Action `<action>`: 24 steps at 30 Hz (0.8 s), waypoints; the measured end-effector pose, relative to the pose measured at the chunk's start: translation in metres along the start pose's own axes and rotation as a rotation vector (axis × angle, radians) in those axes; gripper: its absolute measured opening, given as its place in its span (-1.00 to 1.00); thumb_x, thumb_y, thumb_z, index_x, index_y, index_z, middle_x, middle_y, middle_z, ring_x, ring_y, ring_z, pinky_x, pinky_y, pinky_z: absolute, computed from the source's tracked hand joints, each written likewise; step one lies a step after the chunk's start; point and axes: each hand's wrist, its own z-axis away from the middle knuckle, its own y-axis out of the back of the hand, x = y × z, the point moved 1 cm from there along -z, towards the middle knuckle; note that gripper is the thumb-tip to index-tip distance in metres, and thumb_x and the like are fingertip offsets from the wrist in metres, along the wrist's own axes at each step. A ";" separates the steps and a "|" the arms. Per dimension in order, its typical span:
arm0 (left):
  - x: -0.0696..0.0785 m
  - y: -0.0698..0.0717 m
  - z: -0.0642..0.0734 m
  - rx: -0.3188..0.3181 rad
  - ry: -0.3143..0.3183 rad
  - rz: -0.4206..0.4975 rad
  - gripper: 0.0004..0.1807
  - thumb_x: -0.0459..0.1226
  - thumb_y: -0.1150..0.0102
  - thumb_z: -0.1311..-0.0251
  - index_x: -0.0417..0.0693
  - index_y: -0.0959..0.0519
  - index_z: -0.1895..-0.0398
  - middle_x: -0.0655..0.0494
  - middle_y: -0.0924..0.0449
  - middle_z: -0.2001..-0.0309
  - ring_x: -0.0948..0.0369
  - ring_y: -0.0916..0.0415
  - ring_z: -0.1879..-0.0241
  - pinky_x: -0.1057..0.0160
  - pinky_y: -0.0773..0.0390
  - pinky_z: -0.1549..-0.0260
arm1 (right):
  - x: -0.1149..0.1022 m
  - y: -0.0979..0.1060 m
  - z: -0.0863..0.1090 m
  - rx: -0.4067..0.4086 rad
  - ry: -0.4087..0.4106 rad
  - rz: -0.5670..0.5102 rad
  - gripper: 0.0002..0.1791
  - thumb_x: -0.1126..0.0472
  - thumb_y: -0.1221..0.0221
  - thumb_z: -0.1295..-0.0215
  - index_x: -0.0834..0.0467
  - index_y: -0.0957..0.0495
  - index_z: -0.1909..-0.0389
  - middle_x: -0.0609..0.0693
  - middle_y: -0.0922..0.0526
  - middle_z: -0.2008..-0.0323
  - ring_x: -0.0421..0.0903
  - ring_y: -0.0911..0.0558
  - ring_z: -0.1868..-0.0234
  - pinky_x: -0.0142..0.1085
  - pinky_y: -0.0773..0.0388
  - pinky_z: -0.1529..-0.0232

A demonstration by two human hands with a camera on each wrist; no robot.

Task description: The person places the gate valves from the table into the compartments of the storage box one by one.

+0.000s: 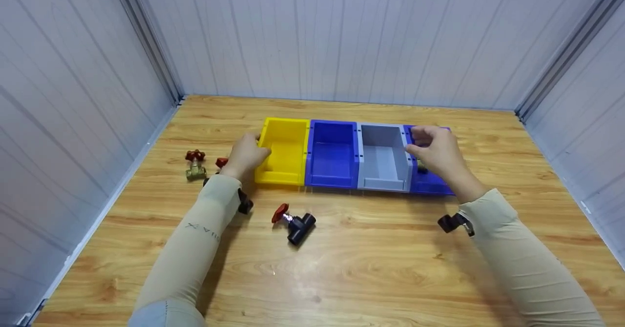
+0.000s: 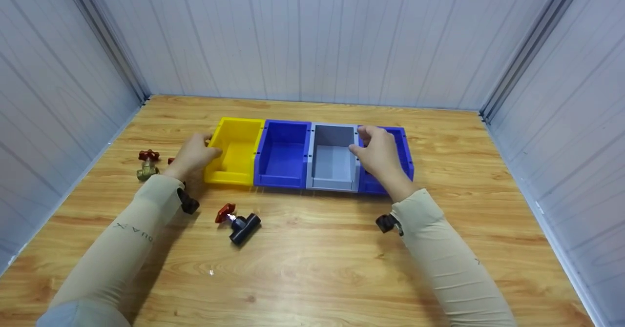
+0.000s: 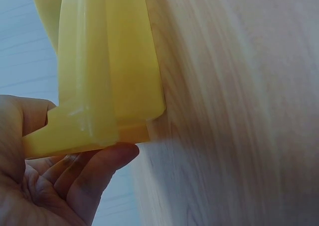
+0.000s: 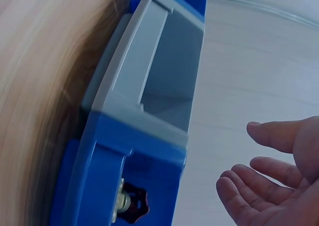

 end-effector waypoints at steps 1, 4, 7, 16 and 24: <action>0.000 0.000 0.000 0.002 0.002 -0.001 -0.37 -0.27 -0.10 -0.54 -0.21 -0.34 -0.62 -0.18 -0.53 -0.43 -0.02 -0.53 -0.26 -0.09 -0.57 -0.39 | -0.002 -0.001 0.001 -0.002 0.008 0.009 -0.44 0.27 -0.36 -0.47 0.42 -0.54 -0.39 0.41 -0.66 -0.30 0.32 -0.67 -0.30 0.16 -0.59 -0.38; 0.000 0.000 -0.001 0.006 0.002 -0.011 -0.36 -0.27 -0.10 -0.53 -0.22 -0.34 -0.62 -0.18 -0.53 -0.43 -0.02 -0.53 -0.26 -0.09 -0.56 -0.39 | -0.007 -0.006 0.004 -0.008 0.029 0.025 -0.46 0.26 -0.37 -0.47 0.40 -0.57 -0.37 0.38 -0.68 -0.27 0.30 -0.68 -0.27 0.16 -0.62 -0.33; -0.001 0.000 -0.001 0.003 -0.002 -0.016 -0.35 -0.27 -0.10 -0.54 -0.23 -0.32 -0.63 -0.19 -0.53 -0.43 -0.02 -0.53 -0.26 -0.09 -0.56 -0.39 | -0.013 -0.011 0.007 -0.018 0.050 0.024 -0.46 0.27 -0.36 -0.48 0.39 -0.56 -0.39 0.38 -0.67 -0.29 0.31 -0.66 -0.30 0.15 -0.61 -0.34; -0.001 0.001 0.000 0.007 -0.054 -0.048 -0.35 -0.26 -0.08 -0.52 -0.30 -0.34 -0.61 -0.28 -0.54 -0.41 -0.08 -0.56 -0.25 -0.12 -0.62 -0.30 | -0.025 -0.026 0.015 -0.045 0.120 0.002 -0.45 0.32 -0.40 -0.42 0.41 -0.57 -0.37 0.38 -0.66 -0.29 0.33 -0.66 -0.30 0.13 -0.65 -0.30; -0.002 0.001 -0.001 0.011 -0.051 -0.038 -0.37 -0.28 -0.09 -0.50 -0.29 -0.37 -0.59 -0.26 -0.56 -0.38 -0.05 -0.55 -0.22 -0.10 -0.61 -0.28 | -0.034 -0.038 0.027 -0.083 0.176 -0.015 -0.46 0.32 -0.42 -0.40 0.39 -0.60 -0.34 0.36 -0.69 -0.27 0.33 -0.67 -0.27 0.14 -0.66 -0.27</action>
